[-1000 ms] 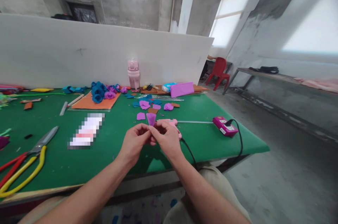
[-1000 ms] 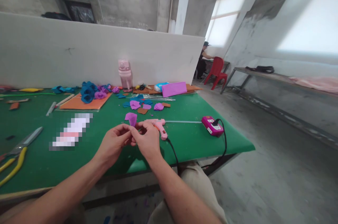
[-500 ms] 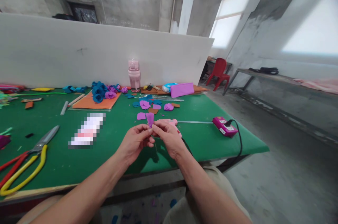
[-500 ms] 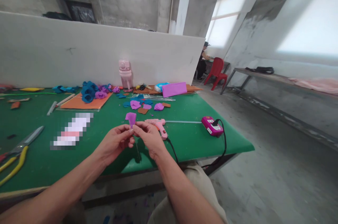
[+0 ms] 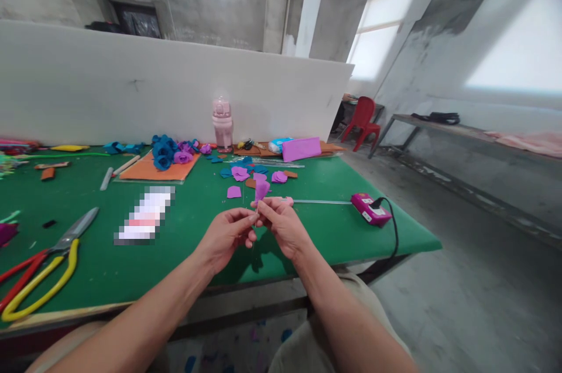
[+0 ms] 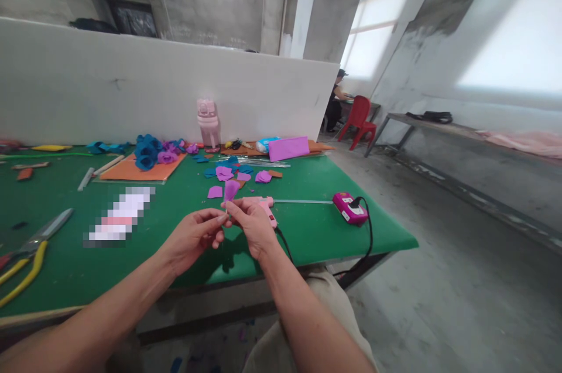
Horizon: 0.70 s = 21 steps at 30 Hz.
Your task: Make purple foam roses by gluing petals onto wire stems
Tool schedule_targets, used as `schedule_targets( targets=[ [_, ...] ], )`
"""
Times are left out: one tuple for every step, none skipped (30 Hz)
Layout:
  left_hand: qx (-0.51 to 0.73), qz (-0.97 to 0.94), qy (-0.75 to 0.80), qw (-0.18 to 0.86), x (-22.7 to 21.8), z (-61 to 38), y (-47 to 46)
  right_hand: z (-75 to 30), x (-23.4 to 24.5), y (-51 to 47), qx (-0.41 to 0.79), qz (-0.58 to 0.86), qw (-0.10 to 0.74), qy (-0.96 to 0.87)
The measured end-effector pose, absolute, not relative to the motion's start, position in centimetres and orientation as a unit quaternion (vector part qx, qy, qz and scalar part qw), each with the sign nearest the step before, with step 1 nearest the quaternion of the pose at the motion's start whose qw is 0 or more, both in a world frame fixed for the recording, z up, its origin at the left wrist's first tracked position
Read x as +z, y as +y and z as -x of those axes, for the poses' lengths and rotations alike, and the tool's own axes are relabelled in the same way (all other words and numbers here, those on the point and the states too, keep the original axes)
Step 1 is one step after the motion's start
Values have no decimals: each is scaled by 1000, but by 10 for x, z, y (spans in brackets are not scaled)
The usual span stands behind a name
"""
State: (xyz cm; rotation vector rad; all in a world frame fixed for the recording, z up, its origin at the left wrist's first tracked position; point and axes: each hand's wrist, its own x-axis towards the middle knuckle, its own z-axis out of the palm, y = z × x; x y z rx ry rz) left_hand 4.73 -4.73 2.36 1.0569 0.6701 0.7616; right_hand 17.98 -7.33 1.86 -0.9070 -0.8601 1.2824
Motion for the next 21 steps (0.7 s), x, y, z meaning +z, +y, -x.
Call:
schedule_targets(
  targets=[
    [349,-478,305,746,23,-47,-47,-180,18,-74,558,399,616,-386],
    [350,-473,305,749,22,-46,-46,-181,17,-74,557,402,611,-395],
    [350,-469,305,751,22,-46,-45,-181,16,-74,555,402,608,-401],
    [349,-464,307,754,21,-45,-45,-182,15,-74,552,401,608,-406],
    [346,-462,308,757,21,-45,-44,-182,15,-75,547,399,612,-410],
    [342,-460,309,759,21,-45,-44,-183,15,-75,540,400,615,-413],
    [337,-461,308,761,21,-45,-43,-183,15,-75,532,401,618,-416],
    [333,-463,307,762,21,-45,-43,-183,15,-75,525,403,621,-420],
    [329,-466,305,763,21,-46,-43,-183,15,-76,520,404,622,-425],
    [326,-468,302,763,22,-46,-43,-182,16,-76,519,403,621,-427],
    [325,-471,301,763,22,-46,-43,-182,16,-76,521,401,620,-428],
    [325,-472,300,763,22,-47,-43,-180,17,-77,525,399,621,-424],
    [326,-474,299,762,22,-47,-44,-179,17,-77,528,398,624,-416],
    [327,-475,299,760,22,-48,-44,-177,17,-77,528,399,629,-407],
    [327,-476,300,759,21,-49,-44,-176,17,-77,526,402,636,-396],
    [328,-477,300,758,20,-50,-45,-175,16,-77,523,406,643,-386],
    [327,-477,302,758,18,-51,-46,-174,15,-77,520,409,649,-376],
    [325,-476,305,758,16,-52,-47,-174,14,-76,520,410,654,-366],
    [321,-475,310,758,15,-53,-48,-174,13,-75,520,411,660,-354],
    [318,-474,317,758,13,-54,-49,-174,12,-74,521,411,666,-342],
    [315,-472,323,757,11,-55,-51,-175,10,-73,522,411,671,-328]
  ],
)
